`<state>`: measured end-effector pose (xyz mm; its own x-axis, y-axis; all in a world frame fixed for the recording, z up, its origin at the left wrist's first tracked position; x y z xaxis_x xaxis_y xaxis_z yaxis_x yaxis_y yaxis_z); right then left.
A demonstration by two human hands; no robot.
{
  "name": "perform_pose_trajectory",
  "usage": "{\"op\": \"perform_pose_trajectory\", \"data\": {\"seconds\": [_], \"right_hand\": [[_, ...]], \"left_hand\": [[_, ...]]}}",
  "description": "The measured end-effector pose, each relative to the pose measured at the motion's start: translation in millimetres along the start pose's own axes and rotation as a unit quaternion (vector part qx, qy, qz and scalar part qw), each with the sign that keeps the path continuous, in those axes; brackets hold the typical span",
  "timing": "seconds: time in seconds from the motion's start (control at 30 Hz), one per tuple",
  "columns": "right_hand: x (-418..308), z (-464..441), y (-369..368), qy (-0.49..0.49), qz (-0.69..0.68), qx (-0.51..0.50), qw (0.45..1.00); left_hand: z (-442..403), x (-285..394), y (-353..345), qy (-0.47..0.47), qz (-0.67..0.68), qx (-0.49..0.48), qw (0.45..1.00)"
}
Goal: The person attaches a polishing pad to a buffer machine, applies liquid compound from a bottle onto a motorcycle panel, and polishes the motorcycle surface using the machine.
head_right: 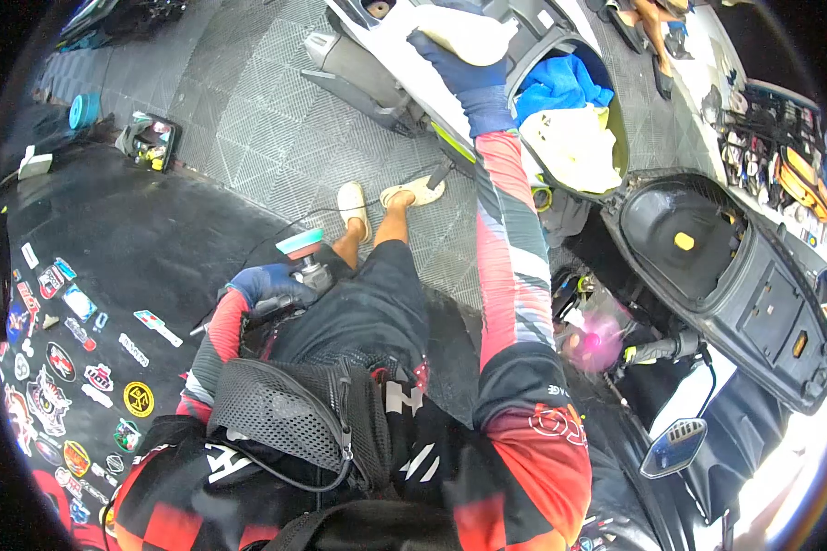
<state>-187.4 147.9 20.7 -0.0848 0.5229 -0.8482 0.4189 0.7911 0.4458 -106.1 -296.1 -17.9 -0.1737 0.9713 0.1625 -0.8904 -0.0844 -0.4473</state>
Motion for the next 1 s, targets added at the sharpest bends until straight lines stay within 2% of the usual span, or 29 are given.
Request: {"op": "perform_pose_trajectory", "data": {"seconds": [0.07,0.13,0.17,0.23,0.33,0.4,0.47,0.5,0.6,0.63,0.7,0.8,0.87,0.9,0.97,1.0], "right_hand": [[1.1,-4.4,-3.0,0.013,0.045,-0.042,0.998],[-1.6,0.7,-1.1,0.053,0.078,0.031,0.995],[0.6,6.8,0.9,0.051,0.079,0.029,0.995],[11.8,24.0,13.4,0.024,0.007,0.035,0.999],[15.4,64.0,33.5,-0.022,0.033,0.055,0.998],[11.2,97.5,47.9,-0.068,0.044,0.066,0.995],[4.6,122.7,62.8,-0.072,0.023,0.1,0.992],[5.6,139.6,68.6,-0.112,0.039,0.137,0.983],[13.8,181.2,89.3,-0.165,0.094,0.14,0.972],[17.8,194.9,90.5,-0.178,0.063,0.185,0.965],[31.4,217.9,94.7,-0.192,0.063,0.21,0.957],[50.6,255.9,107.4,-0.217,0.068,0.23,0.946],[75.1,280.4,115.0,-0.298,0.041,0.247,0.921],[74.0,279.8,118.4,-0.295,0.056,0.231,0.926],[55.3,268.2,120.5,-0.269,0.039,0.214,0.938],[43.9,256.2,120.5,-0.249,0.012,0.209,0.946]], "left_hand": [[9.1,6.4,-3.0,-0.007,-0.008,0.016,1.0],[8.3,5.7,-2.4,-0.011,-0.019,0.031,0.999],[1.4,0.1,-2.2,-0.024,-0.005,0.022,0.999],[-11.6,-12.0,0.6,-0.036,0.007,0.008,0.999],[-22.6,-17.6,7.4,-0.017,-0.054,0.031,0.998],[-16.9,-10.7,3.7,-0.052,0.037,-0.024,0.998],[-18.7,-9.9,5.5,-0.04,0.032,-0.029,0.998],[-18.0,-7.2,6.0,-0.041,0.026,-0.027,0.998],[-21.7,-1.6,9.3,-0.054,-0.007,-0.015,0.998],[-19.1,3.0,9.8,-0.036,-0.007,-0.015,0.999],[-12.8,15.2,8.5,-0.014,-0.009,-0.016,1.0],[-10.1,34.4,4.3,-0.032,0.029,-0.022,0.999],[-12.5,41.2,7.9,-0.01,-0.056,-0.002,0.998],[-7.4,48.1,7.8,-0.099,-0.074,-0.003,0.992],[-3.6,56.2,10.6,-0.044,-0.11,0.008,0.993],[-24.9,37.6,20.8,-0.069,-0.186,0.038,0.979]]}}
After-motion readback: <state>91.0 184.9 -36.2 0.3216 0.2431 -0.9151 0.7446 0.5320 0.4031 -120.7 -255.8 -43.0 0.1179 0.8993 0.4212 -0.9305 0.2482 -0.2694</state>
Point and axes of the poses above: each hand's wrist, its own z-axis away from the middle knuckle, its own y-axis out of the back of the hand, x = y × z, the point moved 2 cm from there along -z, towards the middle knuckle, and after that the axes turned 8 degrees about -x, right-handed, at the moved point
